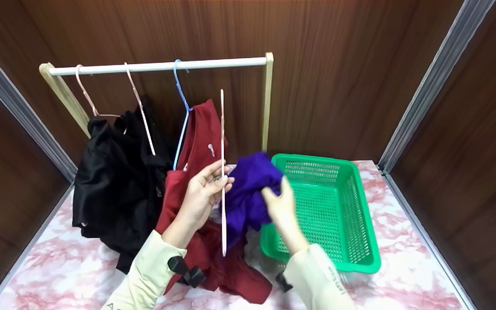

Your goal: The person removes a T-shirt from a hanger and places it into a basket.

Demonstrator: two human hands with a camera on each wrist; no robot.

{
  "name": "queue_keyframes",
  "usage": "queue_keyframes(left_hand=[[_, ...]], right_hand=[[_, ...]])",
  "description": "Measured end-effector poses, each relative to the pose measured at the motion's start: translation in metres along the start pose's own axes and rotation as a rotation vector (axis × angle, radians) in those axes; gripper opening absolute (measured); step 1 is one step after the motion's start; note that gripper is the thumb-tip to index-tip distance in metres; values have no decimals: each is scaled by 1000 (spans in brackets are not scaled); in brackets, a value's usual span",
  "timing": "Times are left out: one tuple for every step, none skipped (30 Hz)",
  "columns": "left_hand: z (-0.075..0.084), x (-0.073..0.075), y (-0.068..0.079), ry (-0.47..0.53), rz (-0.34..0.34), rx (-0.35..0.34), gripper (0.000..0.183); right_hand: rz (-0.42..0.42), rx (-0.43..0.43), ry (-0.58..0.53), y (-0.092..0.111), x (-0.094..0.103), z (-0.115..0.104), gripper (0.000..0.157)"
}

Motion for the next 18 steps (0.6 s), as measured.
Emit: queue_keyframes(left_hand=[[0, 0, 0, 4, 2, 1, 52], [0, 0, -1, 8, 4, 3, 52], [0, 1, -1, 10, 4, 4, 52], [-1, 1, -1, 13, 7, 6, 53], [-1, 2, -2, 18, 11, 9, 53], [-2, 2, -2, 22, 13, 11, 54], [-3, 3, -2, 21, 14, 9, 54], [-3, 3, -2, 21, 14, 8, 54], [-4, 3, -2, 21, 17, 11, 54], [-4, 3, -2, 18, 18, 14, 55], [-4, 3, -2, 10, 17, 15, 55], [-4, 3, -1, -3, 13, 17, 55], [-4, 3, -1, -16, 9, 17, 55], [-3, 3, -1, -29, 6, 18, 55], [-3, 3, -1, -41, 4, 20, 55], [-2, 2, -1, -55, -1, 15, 55], [-2, 2, 0, -68, -4, 8, 54], [-1, 2, -1, -71, -5, 4, 54]], right_hand=[[29, 21, -36, -2, 6, -7, 32], [56, 41, -76, -3, 13, -13, 30], [80, 60, -121, -4, 19, -18, 28], [108, 75, -166, -5, 25, -23, 25], [130, 89, -219, -5, 31, -28, 22], [148, 105, -284, -5, 37, -32, 21], [160, 120, -367, -5, 42, -37, 20], [168, 137, -452, -5, 47, -40, 21], [183, 153, -535, -5, 52, -43, 22], [200, 173, -623, -4, 57, -46, 22], [220, 196, -713, -3, 62, -48, 23], [245, 230, -792, -3, 67, -50, 23], [275, 270, -864, -3, 73, -52, 24], [313, 313, -917, -2, 78, -53, 24], [351, 358, -960, -2, 83, -55, 25], [387, 399, -985, -2, 88, -55, 25], [423, 435, -994, -2, 92, -56, 25], [457, 467, -995, -2, 96, -56, 26]])
Point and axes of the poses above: each hand's wrist, its own y-axis away from the middle knuckle, its own x-axis out of the back of the hand, z = x × y, the point moved 5 cm from there along -y, towards the middle knuckle, and after that the axes turned 10 degrees about -x, right-handed, at the moved point
